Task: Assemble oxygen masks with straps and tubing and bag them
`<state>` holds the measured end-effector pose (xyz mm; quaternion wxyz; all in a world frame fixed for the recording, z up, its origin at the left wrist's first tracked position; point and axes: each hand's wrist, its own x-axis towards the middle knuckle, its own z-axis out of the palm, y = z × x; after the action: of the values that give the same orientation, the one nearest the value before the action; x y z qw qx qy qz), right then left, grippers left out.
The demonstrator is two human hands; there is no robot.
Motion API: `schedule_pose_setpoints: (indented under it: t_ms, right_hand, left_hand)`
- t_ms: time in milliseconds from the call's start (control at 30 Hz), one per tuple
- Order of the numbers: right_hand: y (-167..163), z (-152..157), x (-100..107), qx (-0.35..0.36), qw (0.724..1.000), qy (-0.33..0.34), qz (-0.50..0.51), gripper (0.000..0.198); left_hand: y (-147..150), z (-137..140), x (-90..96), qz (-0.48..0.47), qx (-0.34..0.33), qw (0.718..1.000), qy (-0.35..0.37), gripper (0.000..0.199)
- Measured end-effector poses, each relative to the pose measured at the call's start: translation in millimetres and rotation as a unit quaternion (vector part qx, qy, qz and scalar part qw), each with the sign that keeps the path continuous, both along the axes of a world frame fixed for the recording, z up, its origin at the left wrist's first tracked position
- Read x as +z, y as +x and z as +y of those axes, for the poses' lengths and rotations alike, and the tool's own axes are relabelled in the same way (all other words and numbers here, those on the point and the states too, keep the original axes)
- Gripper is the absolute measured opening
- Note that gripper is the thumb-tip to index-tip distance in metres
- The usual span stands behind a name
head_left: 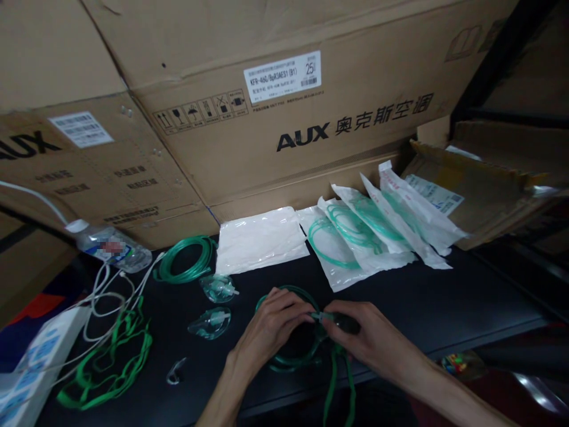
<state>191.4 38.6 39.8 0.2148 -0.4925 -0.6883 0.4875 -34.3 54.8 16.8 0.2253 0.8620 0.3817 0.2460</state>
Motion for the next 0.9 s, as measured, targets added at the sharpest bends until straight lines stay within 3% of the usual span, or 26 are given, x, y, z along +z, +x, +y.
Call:
schedule_pose_setpoints:
  t_ms: [100, 233, 300, 367, 467, 533, 567, 633, 733, 800, 900]
  right_hand:
    - [-6, -2, 3, 0.007, 0.99, 0.121, -0.07, 0.018]
    - [-9, -2, 3, 0.011, 0.99, 0.124, -0.067, 0.018]
    - [-8, -1, 1, 0.0, 0.997, 0.067, -0.042, 0.022]
    - [-7, 1, -1, -0.023, 0.998, -0.053, 0.006, 0.032]
    - [-4, 4, -3, -0.088, 0.957, -0.257, 0.099, 0.042]
    - [-3, 6, -2, -0.125, 0.933, -0.313, 0.127, 0.042]
    - [-3, 7, -2, -0.122, 0.934, -0.311, 0.127, 0.041]
    - [-4, 7, 0, -0.077, 0.961, -0.247, 0.095, 0.04]
    - [-8, 2, -1, -0.006, 1.0, -0.026, -0.005, 0.03]
    - [-11, -3, -5, 0.012, 0.991, 0.112, -0.074, 0.024]
    - [-13, -7, -7, 0.025, 0.976, 0.176, -0.129, 0.024]
  left_hand:
    - [-2, -1, -2.3, 0.01, -0.002, 1.0, -0.002, 0.016]
    - [-3, 0, -7.5, -0.018, -0.015, 0.999, 0.034, 0.019]
    - [-2, 1, -9.5, -0.046, -0.017, 0.997, 0.062, 0.019]
    - [-2, 2, -10.4, -0.069, -0.016, 0.994, 0.08, 0.018]
    - [-1, 2, -9.9, -0.081, -0.01, 0.993, 0.084, 0.018]
    - [-1, 1, -9.4, -0.076, -0.006, 0.994, 0.078, 0.017]
    - [-1, 1, -9.5, -0.071, -0.005, 0.995, 0.073, 0.017]
    - [-1, 1, -10.1, -0.059, -0.004, 0.996, 0.063, 0.017]
    - [-1, 0, -12.1, -0.048, -0.012, 0.998, 0.049, 0.021]
    - [0, 1, -13.4, -0.052, -0.019, 0.997, 0.046, 0.023]
    - [0, 1, -14.9, -0.06, -0.024, 0.996, 0.057, 0.023]
